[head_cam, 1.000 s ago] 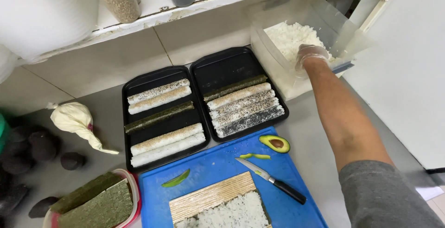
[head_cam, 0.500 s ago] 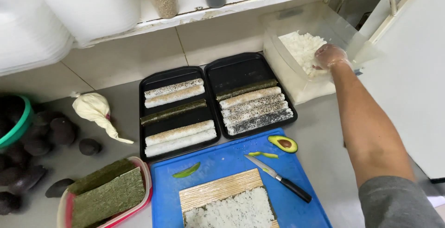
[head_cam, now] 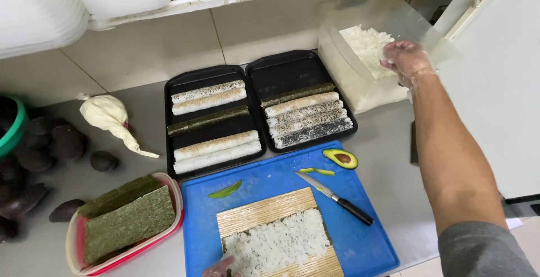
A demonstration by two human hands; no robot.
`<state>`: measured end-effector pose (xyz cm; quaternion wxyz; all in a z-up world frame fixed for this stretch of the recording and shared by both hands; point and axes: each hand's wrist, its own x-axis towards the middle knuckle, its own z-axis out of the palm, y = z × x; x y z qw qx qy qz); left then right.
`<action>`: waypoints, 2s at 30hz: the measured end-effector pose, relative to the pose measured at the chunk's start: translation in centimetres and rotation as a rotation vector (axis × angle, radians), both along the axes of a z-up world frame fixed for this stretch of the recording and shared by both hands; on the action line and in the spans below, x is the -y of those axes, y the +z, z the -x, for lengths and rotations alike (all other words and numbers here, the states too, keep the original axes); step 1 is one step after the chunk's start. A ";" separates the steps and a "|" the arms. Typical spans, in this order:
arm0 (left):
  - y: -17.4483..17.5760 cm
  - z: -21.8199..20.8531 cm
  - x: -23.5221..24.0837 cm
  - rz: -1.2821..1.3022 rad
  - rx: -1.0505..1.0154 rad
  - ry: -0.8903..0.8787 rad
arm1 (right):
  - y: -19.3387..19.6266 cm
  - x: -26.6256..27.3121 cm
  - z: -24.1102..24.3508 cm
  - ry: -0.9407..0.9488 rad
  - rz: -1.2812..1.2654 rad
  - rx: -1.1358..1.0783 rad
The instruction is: Assembling a sushi roll by spreading rice on a nori sheet and rolling it with a bamboo mat.
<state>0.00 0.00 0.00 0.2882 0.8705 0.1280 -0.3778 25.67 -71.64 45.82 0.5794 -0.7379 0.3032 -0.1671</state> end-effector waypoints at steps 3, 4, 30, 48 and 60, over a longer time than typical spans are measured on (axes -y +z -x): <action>7.1 3.1 4.7 0.100 0.447 0.049 | 1.2 -1.3 0.9 0.045 -0.169 0.036; 9.9 5.1 6.0 0.207 0.909 0.110 | 0.3 -0.9 0.7 0.113 -0.281 0.227; 26.1 3.0 11.0 0.140 1.320 -0.290 | -15.4 -38.0 21.2 1.167 0.467 0.064; 25.6 4.3 12.4 0.359 1.416 -0.476 | -19.9 -35.6 30.2 1.057 0.642 0.096; 26.8 5.4 14.3 0.222 1.276 -0.690 | -13.8 -26.5 32.8 0.848 0.592 -0.144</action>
